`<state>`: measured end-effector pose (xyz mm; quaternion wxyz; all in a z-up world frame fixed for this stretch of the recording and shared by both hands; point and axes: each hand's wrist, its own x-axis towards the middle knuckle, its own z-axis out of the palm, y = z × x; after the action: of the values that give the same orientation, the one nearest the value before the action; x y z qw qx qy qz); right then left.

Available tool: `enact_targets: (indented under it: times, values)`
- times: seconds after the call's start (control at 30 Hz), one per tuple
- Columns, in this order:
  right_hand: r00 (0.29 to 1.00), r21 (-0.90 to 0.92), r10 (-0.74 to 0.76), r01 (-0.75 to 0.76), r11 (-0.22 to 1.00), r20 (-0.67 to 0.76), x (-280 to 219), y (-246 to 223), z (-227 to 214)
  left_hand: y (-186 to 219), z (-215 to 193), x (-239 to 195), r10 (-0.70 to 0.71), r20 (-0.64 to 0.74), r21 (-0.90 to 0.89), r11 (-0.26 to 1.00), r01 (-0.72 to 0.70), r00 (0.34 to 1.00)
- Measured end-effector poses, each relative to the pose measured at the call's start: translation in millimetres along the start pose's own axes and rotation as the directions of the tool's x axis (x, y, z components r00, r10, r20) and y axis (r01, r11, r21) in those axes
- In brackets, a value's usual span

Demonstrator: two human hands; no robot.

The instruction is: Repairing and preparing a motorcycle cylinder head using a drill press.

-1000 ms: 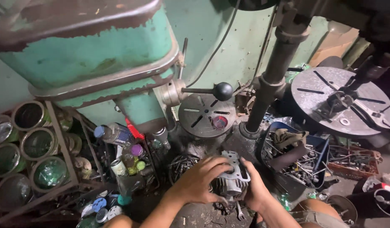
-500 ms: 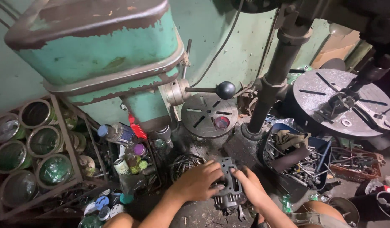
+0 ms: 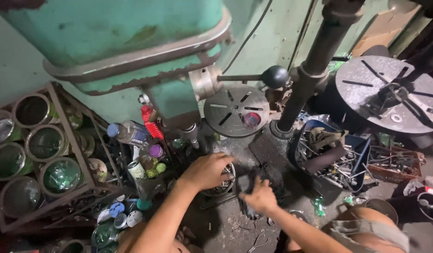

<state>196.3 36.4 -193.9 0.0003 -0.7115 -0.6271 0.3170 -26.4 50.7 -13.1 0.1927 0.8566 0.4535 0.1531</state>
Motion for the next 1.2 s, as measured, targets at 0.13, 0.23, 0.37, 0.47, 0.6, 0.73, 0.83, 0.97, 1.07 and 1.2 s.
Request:
enact_targets:
  times: [0.13, 0.23, 0.37, 0.47, 0.6, 0.73, 0.83, 0.97, 1.07, 1.2]
  values:
    - [0.968, -0.159, 0.064, -0.026, 0.987, 0.242, -9.3, -4.2, 65.4, -11.1, -4.3, -5.7, -0.208, 0.201, 0.083, 0.977, 0.195, 0.957]
    - [0.989, -0.072, -0.034, 0.045, 0.996, 0.145, 3.1, 22.1, 136.9, -13.8, -14.6, -9.4, -0.316, 0.273, 0.101, 0.949, 0.299, 0.909]
    - [0.997, -0.033, -0.008, 0.010, 0.999, 0.071, 13.0, 57.3, 192.2, -36.8, -10.1, -17.9, -0.247, 0.273, 0.003, 0.967, 0.257, 0.930]
    - [0.999, 0.025, 0.015, -0.016, 1.000, 0.037, 22.0, 74.5, 206.8, -45.2, -16.2, -21.4, -0.268, 0.279, 0.000, 0.960, 0.279, 0.922]
    - [1.000, 0.208, 0.006, -0.004, 0.978, -0.012, 95.1, 135.8, 256.5, -45.5, -39.3, -26.7, -0.306, 0.174, -0.065, 0.945, 0.321, 0.936]
    - [0.993, 0.185, 0.108, -0.115, 0.976, 0.048, 113.2, 158.8, 252.5, -60.4, -51.0, -28.6, -0.335, 0.214, -0.021, 0.938, 0.347, 0.918]
    - [0.997, 0.119, 0.081, -0.082, 0.989, 0.013, 103.1, 157.7, 231.1, -81.7, -40.9, -29.6, -0.352, 0.193, -0.058, 0.928, 0.368, 0.916]
    - [0.999, -0.032, -0.009, 0.007, 0.999, -0.043, 91.4, 134.3, 219.6, -97.5, -33.0, -32.3, -0.221, 0.048, -0.030, 0.974, 0.223, 0.974]
    - [0.965, -0.205, -0.063, 0.010, 0.979, -0.255, 68.8, 90.4, 193.4, -98.5, -28.6, -44.8, -0.196, -0.010, -0.073, 0.978, 0.194, 0.981]
    - [0.915, -0.109, -0.244, 0.220, 0.969, -0.322, 76.2, 53.3, 178.4, -112.5, -14.9, -59.0, 0.000, -0.295, -0.166, 0.985, -0.052, 0.956]
